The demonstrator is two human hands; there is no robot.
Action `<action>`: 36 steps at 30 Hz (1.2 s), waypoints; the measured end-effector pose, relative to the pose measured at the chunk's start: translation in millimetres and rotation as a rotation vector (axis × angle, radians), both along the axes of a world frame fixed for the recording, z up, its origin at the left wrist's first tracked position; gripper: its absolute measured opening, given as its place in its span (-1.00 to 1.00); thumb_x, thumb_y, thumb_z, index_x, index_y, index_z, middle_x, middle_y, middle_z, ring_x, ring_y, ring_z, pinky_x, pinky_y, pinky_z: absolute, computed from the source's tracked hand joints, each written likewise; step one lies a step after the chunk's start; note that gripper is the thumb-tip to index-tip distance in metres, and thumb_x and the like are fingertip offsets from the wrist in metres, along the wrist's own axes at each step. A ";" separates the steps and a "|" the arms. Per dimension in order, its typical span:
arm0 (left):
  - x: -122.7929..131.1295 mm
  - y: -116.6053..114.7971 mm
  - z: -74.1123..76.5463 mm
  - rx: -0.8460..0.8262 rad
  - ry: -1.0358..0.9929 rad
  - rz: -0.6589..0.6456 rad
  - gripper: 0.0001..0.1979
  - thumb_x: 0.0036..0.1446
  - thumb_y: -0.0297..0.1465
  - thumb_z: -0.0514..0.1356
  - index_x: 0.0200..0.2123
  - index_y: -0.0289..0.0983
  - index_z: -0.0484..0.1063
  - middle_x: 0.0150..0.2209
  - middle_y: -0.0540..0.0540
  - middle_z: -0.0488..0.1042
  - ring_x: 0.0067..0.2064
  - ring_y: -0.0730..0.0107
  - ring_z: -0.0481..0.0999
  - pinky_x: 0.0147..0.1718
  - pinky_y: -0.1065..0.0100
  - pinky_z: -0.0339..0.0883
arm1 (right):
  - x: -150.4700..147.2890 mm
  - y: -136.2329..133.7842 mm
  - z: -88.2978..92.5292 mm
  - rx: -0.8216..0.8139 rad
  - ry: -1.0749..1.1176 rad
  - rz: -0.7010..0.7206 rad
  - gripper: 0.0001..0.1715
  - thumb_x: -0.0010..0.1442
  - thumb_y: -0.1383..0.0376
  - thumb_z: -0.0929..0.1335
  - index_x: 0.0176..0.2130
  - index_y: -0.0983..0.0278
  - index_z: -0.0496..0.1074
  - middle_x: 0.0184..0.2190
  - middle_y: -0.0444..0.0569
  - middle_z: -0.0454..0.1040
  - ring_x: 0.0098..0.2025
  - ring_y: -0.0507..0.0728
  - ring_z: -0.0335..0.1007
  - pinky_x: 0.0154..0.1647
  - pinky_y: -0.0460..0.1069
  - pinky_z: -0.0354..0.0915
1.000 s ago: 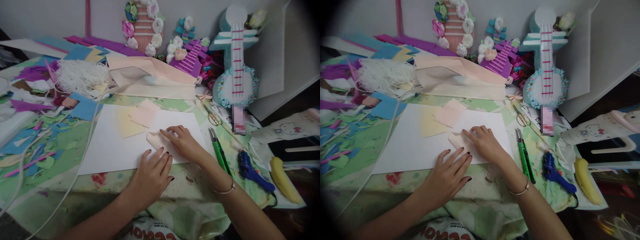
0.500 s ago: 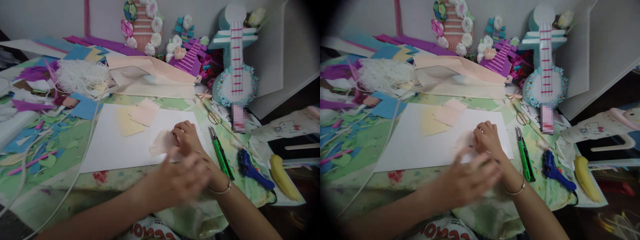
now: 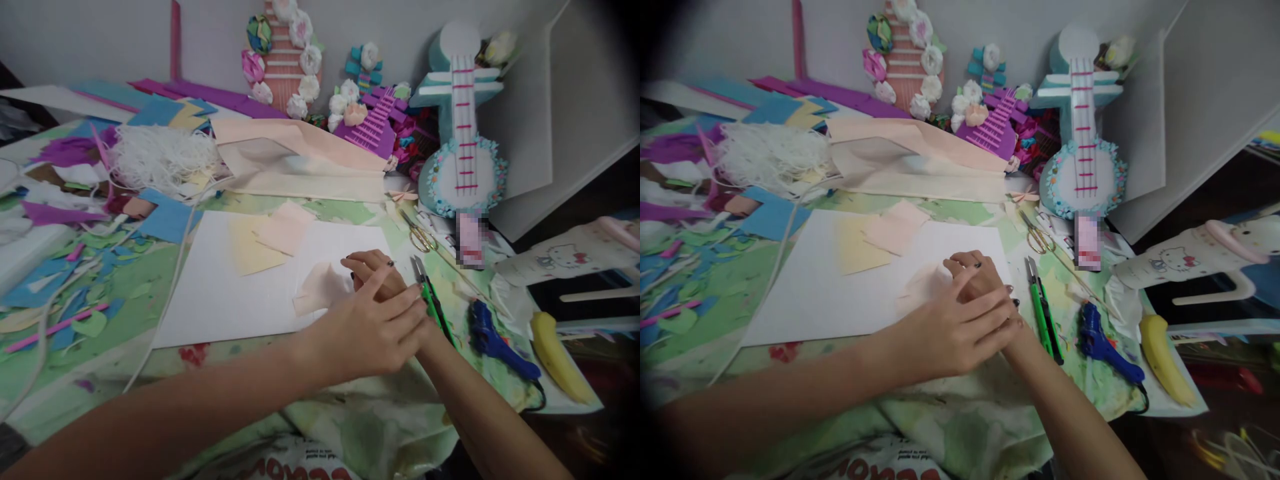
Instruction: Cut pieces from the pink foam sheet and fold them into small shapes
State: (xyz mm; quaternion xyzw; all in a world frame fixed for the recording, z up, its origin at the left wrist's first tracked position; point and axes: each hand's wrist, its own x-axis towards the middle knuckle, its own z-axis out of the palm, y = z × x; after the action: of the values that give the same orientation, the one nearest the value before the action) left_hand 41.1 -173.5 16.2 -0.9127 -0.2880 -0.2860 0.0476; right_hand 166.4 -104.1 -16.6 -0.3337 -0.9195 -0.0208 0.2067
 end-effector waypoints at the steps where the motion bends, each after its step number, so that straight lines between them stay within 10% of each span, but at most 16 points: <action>1: -7.3 -7.3 -4.3 0.079 0.017 -0.044 -0.69 0.32 -0.42 -0.06 0.03 -0.16 0.37 0.08 -0.10 0.40 0.17 0.17 0.26 0.09 -0.04 0.21 | 2.6 1.1 -2.8 -0.058 -0.007 0.060 -0.53 0.17 0.49 0.25 0.01 0.06 0.34 -0.05 0.02 0.44 -0.05 0.23 0.33 -0.16 0.14 0.32; 7: -39.3 -56.6 -51.8 0.085 -0.021 0.266 -0.81 0.18 -0.54 0.09 -0.18 -0.44 0.47 -0.17 -0.23 0.51 -0.04 0.09 0.45 0.00 0.05 0.31 | 5.8 -6.2 -15.8 -0.131 -0.026 0.162 -0.62 0.20 0.53 0.20 -0.01 0.31 0.36 -0.03 0.14 0.43 0.02 0.22 0.27 -0.06 0.17 0.30; 12: -60.5 -62.5 -61.5 -0.102 0.025 0.489 -0.66 0.23 -0.40 0.07 0.02 -0.46 0.38 -0.03 -0.31 0.47 0.00 0.03 0.42 -0.08 0.06 0.31 | 6.1 -29.7 -11.0 -0.110 -0.044 -0.006 -0.71 0.15 0.49 0.25 -0.11 0.35 0.39 -0.13 0.19 0.41 -0.08 0.25 0.25 -0.16 0.17 0.29; 23: -78.9 -33.2 -53.7 -0.054 0.103 0.371 -0.81 0.22 -0.37 0.15 -0.23 -0.39 0.45 -0.29 -0.22 0.49 -0.22 0.13 0.44 -0.27 0.12 0.28 | 21.1 -37.1 -16.6 -0.150 0.060 0.188 -0.67 0.10 0.23 0.43 -0.16 0.32 0.34 -0.17 0.14 0.43 -0.08 0.24 0.26 -0.09 0.15 0.26; 36: -72.4 -36.3 -56.7 0.093 0.116 0.280 -0.84 0.20 -0.57 0.07 -0.35 -0.37 0.44 -0.43 -0.13 0.44 -0.34 0.26 0.39 -0.34 0.20 0.22 | 15.7 -48.9 -10.7 -0.163 -0.002 0.215 -0.83 0.20 0.39 0.32 -0.16 0.26 0.37 -0.25 0.05 0.47 -0.19 0.18 0.28 -0.16 0.11 0.24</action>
State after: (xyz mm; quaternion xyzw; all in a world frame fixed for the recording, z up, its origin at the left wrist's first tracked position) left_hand -31.3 -209.8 -40.4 -0.8755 -0.3956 -0.2364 0.1456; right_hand 182.1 -153.0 -27.4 -0.2487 -0.9489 0.0759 0.1791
